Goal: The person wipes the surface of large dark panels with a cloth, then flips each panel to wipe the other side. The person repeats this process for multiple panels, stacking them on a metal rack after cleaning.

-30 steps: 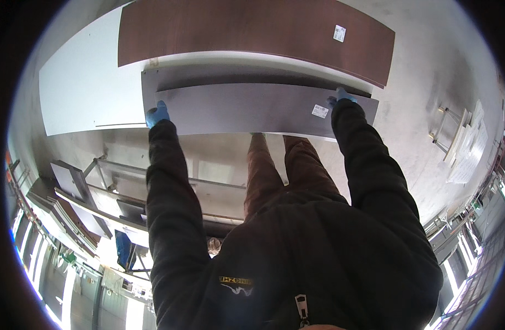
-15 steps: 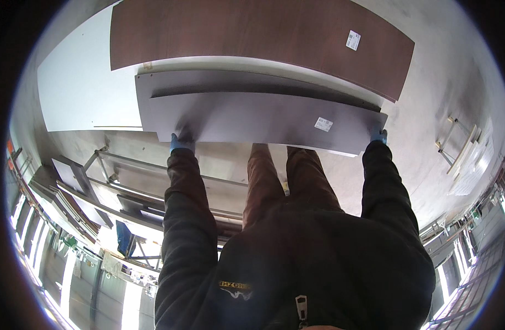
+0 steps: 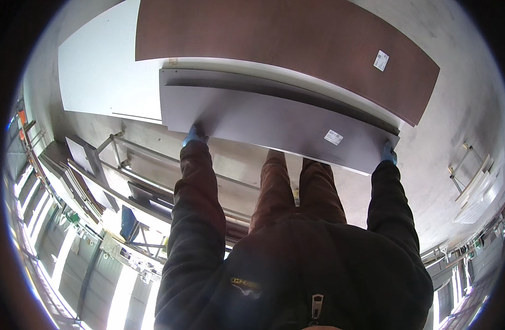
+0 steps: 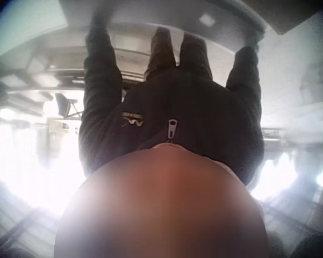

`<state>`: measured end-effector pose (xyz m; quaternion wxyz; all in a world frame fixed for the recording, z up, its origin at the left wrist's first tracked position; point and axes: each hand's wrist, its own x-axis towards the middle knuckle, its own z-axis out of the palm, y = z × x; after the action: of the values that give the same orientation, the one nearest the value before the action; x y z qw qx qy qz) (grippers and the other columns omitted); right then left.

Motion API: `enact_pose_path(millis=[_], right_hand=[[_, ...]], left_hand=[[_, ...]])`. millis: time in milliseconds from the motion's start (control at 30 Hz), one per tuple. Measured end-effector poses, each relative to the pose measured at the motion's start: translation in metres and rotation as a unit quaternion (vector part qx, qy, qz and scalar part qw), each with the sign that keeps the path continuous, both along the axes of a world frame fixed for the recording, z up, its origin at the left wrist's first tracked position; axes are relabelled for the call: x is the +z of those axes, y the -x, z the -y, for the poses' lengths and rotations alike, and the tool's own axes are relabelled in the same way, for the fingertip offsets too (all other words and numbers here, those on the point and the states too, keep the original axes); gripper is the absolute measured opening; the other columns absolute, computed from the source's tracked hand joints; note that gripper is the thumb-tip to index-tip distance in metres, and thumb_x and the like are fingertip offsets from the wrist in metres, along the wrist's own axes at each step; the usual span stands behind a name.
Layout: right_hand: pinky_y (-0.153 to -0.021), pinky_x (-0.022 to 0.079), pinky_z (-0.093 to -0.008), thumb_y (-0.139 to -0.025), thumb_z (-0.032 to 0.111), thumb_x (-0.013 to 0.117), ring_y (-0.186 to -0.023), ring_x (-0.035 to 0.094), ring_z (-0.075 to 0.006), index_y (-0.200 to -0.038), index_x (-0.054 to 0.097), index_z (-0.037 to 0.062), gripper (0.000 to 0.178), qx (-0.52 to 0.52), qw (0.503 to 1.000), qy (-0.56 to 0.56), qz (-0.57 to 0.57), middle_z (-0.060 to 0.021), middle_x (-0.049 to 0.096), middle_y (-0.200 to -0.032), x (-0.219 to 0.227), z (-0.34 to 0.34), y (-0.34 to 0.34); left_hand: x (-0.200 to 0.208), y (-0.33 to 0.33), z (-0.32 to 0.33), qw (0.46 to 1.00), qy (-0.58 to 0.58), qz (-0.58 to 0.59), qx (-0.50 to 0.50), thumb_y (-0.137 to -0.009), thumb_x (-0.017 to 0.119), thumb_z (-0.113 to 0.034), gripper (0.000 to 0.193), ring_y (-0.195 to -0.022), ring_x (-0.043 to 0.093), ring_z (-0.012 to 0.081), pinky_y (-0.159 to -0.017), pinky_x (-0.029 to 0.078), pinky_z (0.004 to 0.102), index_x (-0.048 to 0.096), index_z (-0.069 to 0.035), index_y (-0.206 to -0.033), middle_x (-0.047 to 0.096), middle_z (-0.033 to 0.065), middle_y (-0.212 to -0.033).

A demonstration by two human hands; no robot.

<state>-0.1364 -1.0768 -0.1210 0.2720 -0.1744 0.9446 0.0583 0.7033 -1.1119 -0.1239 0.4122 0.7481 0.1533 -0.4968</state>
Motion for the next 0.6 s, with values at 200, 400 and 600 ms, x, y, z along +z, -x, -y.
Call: enact_pose_path(millis=[200, 400, 600], right_hand=[[-0.104, 0.051, -0.0422, -0.088, 0.082, 0.057, -0.122, 0.068, -0.0358, -0.129, 0.072, -0.0025, 0.095, -0.049, 0.997, -0.025, 0.048, -0.0231, 0.074, -0.126, 0.019, 0.009, -0.008], [-0.105, 0.051, -0.0475, -0.086, 0.083, 0.056, -0.126, 0.065, -0.0425, -0.127, 0.072, -0.0028, 0.096, -0.033, 0.999, 0.002, 0.030, -0.0280, 0.071, -0.127, 0.036, 0.005, -0.026], [-0.107, 0.049, -0.0483, -0.088, 0.082, 0.056, -0.125, 0.065, -0.0432, -0.124, 0.073, -0.0015, 0.093, -0.036, 0.999, -0.011, -0.022, -0.0276, 0.072, -0.125, 0.032, 0.005, -0.032]], left_hand=[[0.016, -0.010, 0.007, 0.565, -0.142, 0.291, -0.759, -0.099, 0.063, -0.032, 0.055, -0.138, 0.054, 0.0414, -0.112, 0.048, 0.0474, 0.056, -0.007, -0.148, 0.059, 0.0229, -0.147], [0.011, -0.002, 0.009, 0.968, -0.017, 0.019, -0.249, -0.105, 0.054, -0.032, 0.053, -0.142, 0.051, 0.0353, -0.119, 0.042, 0.0455, 0.052, -0.005, -0.150, 0.056, 0.0175, -0.153], [0.006, 0.007, 0.016, 0.996, 0.006, -0.058, 0.068, -0.113, 0.042, -0.033, 0.046, -0.146, 0.046, 0.0322, -0.127, 0.033, 0.0511, 0.056, -0.005, -0.147, 0.051, 0.0141, -0.158]])
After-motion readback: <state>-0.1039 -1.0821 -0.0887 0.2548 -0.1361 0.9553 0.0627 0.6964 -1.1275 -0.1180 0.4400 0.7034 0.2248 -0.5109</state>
